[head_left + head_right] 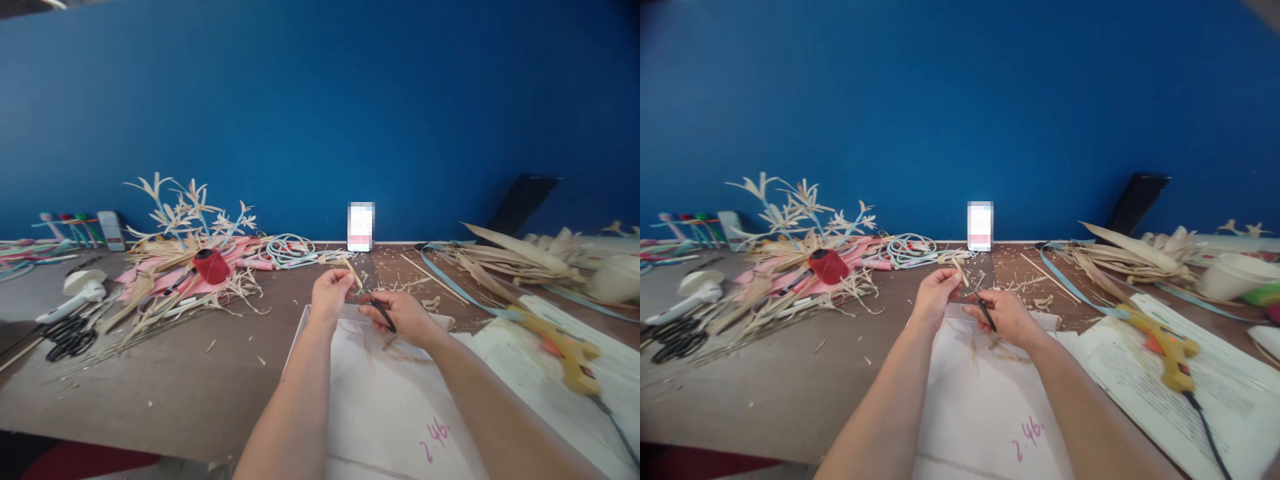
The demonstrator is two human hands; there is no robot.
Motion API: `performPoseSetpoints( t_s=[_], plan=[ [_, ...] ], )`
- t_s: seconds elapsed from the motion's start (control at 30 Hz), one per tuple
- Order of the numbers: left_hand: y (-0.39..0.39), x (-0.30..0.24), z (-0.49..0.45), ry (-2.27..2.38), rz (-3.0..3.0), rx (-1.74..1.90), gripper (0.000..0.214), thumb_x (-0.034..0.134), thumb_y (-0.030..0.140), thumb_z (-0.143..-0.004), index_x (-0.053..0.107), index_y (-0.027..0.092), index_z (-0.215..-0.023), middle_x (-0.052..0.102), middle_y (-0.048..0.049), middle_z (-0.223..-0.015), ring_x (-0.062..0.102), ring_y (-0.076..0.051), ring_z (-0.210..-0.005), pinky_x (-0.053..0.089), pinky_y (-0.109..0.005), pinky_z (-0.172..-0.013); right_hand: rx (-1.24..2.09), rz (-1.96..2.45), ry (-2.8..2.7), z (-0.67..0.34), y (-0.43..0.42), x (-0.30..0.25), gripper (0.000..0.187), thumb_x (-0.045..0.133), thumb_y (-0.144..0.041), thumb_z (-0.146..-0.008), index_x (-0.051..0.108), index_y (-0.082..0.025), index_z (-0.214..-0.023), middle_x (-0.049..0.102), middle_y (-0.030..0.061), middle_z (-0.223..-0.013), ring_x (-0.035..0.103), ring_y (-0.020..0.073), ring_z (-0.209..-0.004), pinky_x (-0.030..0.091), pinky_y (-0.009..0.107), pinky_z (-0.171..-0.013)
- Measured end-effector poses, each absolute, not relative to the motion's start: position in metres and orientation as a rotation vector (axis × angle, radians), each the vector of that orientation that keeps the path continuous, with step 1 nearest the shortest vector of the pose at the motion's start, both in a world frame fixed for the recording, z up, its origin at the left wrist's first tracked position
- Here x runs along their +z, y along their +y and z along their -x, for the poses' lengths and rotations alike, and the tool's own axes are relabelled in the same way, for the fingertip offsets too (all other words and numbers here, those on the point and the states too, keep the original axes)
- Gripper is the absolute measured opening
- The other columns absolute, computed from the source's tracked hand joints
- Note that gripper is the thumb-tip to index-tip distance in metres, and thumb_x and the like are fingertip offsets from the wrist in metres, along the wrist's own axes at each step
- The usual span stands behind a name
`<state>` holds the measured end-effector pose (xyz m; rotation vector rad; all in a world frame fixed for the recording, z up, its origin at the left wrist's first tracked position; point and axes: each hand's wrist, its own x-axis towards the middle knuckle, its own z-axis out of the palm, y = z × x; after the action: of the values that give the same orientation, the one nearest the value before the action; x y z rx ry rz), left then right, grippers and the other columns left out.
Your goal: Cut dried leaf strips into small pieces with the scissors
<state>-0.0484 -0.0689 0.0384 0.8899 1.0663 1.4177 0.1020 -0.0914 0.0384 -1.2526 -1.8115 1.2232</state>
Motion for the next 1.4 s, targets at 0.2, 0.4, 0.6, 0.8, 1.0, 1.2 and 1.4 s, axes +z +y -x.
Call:
performPoseSetpoints(
  t_s=[0.2, 0.4, 0.6, 0.8, 1.0, 1.2, 1.4],
  plan=[
    [-0.071, 0.04, 0.049, 1.074, -0.938, 1.41, 0.019, 0.066, 0.027, -0.061, 0.061, 0.013, -0.073, 0.061, -0.0021, -0.068, 0.055, -0.009, -0.061, 0.043, -0.018, -0.052, 1.227, 1.254, -1.715, -0.1, -0.09, 0.042, 0.036, 0.063, -0.043, -0.068, 0.065, -0.017, -0.094, 0.057, -0.0025, -0.05, 0.049, 0.0113, -0.045, 0.038, 0.022, -0.046],
    [-0.076, 0.043, 0.047, 0.925, -0.984, 1.317, 0.021, 0.067, 0.029, -0.064, 0.057, 0.013, -0.074, 0.062, -0.0035, -0.071, 0.057, -0.009, -0.064, 0.046, -0.02, -0.058, 1.176, 1.204, -1.316, -0.108, -0.082, 0.04, 0.045, 0.066, -0.042, -0.067, 0.061, -0.016, -0.103, 0.063, 0.003, -0.067, 0.054, 0.0131, -0.058, 0.039, 0.023, -0.048],
    [-0.081, 0.041, 0.044, 0.853, -1.124, 1.074, 0.024, 0.069, 0.032, -0.063, 0.058, 0.014, -0.076, 0.061, -0.0028, -0.07, 0.056, -0.009, -0.062, 0.046, -0.022, -0.061, 1.223, 0.995, -1.238, -0.111, -0.08, 0.039, 0.052, 0.067, -0.035, -0.066, 0.054, -0.026, -0.115, 0.062, 0.0028, -0.091, 0.053, 0.0112, -0.061, 0.036, 0.021, -0.045],
    [-0.083, 0.041, 0.042, 0.913, -1.143, 0.97, 0.023, 0.07, 0.029, -0.061, 0.059, 0.014, -0.072, 0.06, -0.0024, -0.064, 0.055, -0.008, -0.058, 0.045, -0.022, -0.059, 1.142, 1.028, -1.281, -0.107, -0.083, 0.043, 0.046, 0.067, -0.031, -0.065, 0.055, -0.021, -0.108, 0.058, 0.0026, -0.085, 0.056, 0.0129, -0.065, 0.047, 0.028, -0.063],
    [-0.082, 0.039, 0.041, 0.942, -1.148, 0.964, 0.024, 0.07, 0.03, -0.062, 0.061, 0.014, -0.077, 0.06, -0.0034, -0.067, 0.054, -0.009, -0.059, 0.045, -0.022, -0.059, 1.0, 1.064, -1.364, -0.107, -0.081, 0.039, 0.043, 0.065, -0.028, -0.066, 0.054, -0.02, -0.106, 0.055, 0.0014, -0.08, 0.055, 0.0134, -0.067, 0.046, 0.027, -0.06],
    [-0.083, 0.037, 0.04, 0.985, -1.178, 0.973, 0.017, 0.068, 0.028, -0.061, 0.062, 0.014, -0.071, 0.058, -0.0021, -0.061, 0.053, -0.009, -0.057, 0.044, -0.021, -0.057, 0.899, 1.124, -1.377, -0.107, -0.079, 0.037, 0.043, 0.065, -0.03, -0.065, 0.054, -0.02, -0.106, 0.058, 0.0022, -0.079, 0.057, 0.0154, -0.068, 0.047, 0.028, -0.06],
    [-0.082, 0.037, 0.039, 1.021, -1.208, 0.948, 0.009, 0.064, 0.021, -0.062, 0.063, 0.015, -0.068, 0.059, -0.0021, -0.059, 0.052, -0.009, -0.055, 0.044, -0.021, -0.055, 0.84, 1.163, -1.341, -0.111, -0.078, 0.04, 0.041, 0.064, -0.03, -0.067, 0.055, -0.02, -0.105, 0.059, 0.0024, -0.078, 0.056, 0.0139, -0.066, 0.045, 0.026, -0.059]
  ],
)
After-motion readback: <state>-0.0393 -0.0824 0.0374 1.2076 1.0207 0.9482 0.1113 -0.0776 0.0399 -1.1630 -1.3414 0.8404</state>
